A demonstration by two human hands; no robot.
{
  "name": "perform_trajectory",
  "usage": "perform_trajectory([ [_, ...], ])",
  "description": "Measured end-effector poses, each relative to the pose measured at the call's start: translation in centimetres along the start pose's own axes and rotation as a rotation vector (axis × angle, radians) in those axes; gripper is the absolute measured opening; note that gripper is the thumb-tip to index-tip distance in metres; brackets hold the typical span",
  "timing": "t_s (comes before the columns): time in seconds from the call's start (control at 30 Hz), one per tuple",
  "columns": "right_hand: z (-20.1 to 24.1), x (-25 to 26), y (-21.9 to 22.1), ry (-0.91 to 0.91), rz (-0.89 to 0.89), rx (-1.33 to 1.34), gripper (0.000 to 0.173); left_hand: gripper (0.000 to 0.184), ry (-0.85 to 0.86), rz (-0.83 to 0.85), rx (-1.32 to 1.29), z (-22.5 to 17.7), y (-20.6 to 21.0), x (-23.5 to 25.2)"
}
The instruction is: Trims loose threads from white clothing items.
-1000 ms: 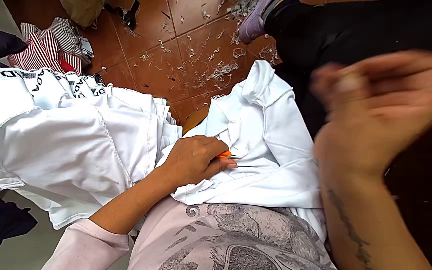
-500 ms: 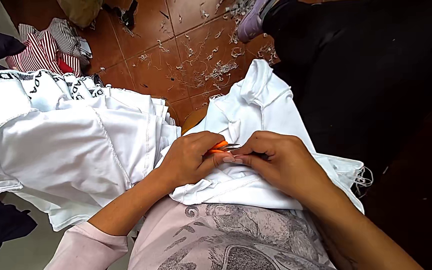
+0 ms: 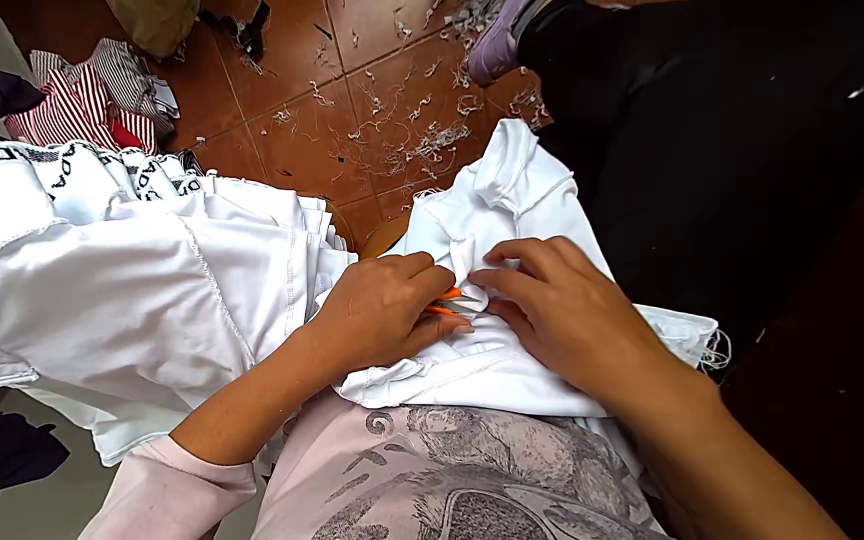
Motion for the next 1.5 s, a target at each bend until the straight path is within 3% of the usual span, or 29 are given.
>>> perform_trajectory([
  [0.07, 0.1, 0.0, 0.7, -0.036, -0.019, 0.013, 0.009, 0.038, 0.024, 0.037, 0.012, -0.1, 0.4, -0.1],
  [0.33, -0.2, -0.6, -1.2, 0.099, -0.256, 0.25, 0.017, 0.039, -0.027, -0.003, -0.103, 0.3, -0.6, 0.0],
  [0.7, -1.1, -0.7, -1.0, 0.147, -0.21, 0.419, 0.012, 0.039, 0.05, 0.075, 0.032, 0.2, -0.2, 2.5],
  [1.0, -0.9, -0.2, -0.9, 0.098, -0.119, 0.477, 0.013, 0.035, 0.111, 0.139, -0.034, -0.9, 0.7, 3.3],
  [1.17, -0.7, 0.0, -0.4, 0.103, -0.105, 0.435, 0.013, 0.031, 0.114, 0.058, -0.054, -0.6, 1.2, 2.5],
  [1.23, -1.9, -0.1, -1.7, 0.209, -0.239, 0.483, 0.011, 0.032, 0.102, -0.008, -0.102, -0.7, 1.0, 2.0],
  [1.3, -5.6, -0.4, -5.4, 0.435, -0.56, 0.584, 0.005, 0.035, 0.091, -0.072, -0.157, -0.9, 0.8, 1.0],
  [1.33, -7.7, -0.8, -7.4, 0.54, -0.705, 0.558, 0.013, 0.037, 0.081, -0.094, -0.182, -1.1, 0.7, 0.4],
  [1.4, -9.7, -1.2, -10.1, 0.712, -0.826, 0.253, 0.039, 0.041, 0.067, -0.127, -0.212, -1.4, 0.6, -1.0],
  [1.43, -9.1, -0.9, -10.7, 0.704, -0.802, 0.074, 0.047, 0.042, 0.063, -0.142, -0.217, -1.5, 0.5, -1.6],
  [1.5, -5.9, 0.7, -9.9, 0.479, -0.613, -0.085, 0.055, 0.044, 0.054, -0.149, -0.224, -1.6, 0.3, -2.2],
])
Point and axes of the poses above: each hand's wrist, its own x-axis towards the middle knuckle, its own y-axis out of the palm, z = x × y, the point moved 7 cm from there along x, towards the middle knuckle, and after that the axes turned 14 degrees about -z, right-handed, at the moved point
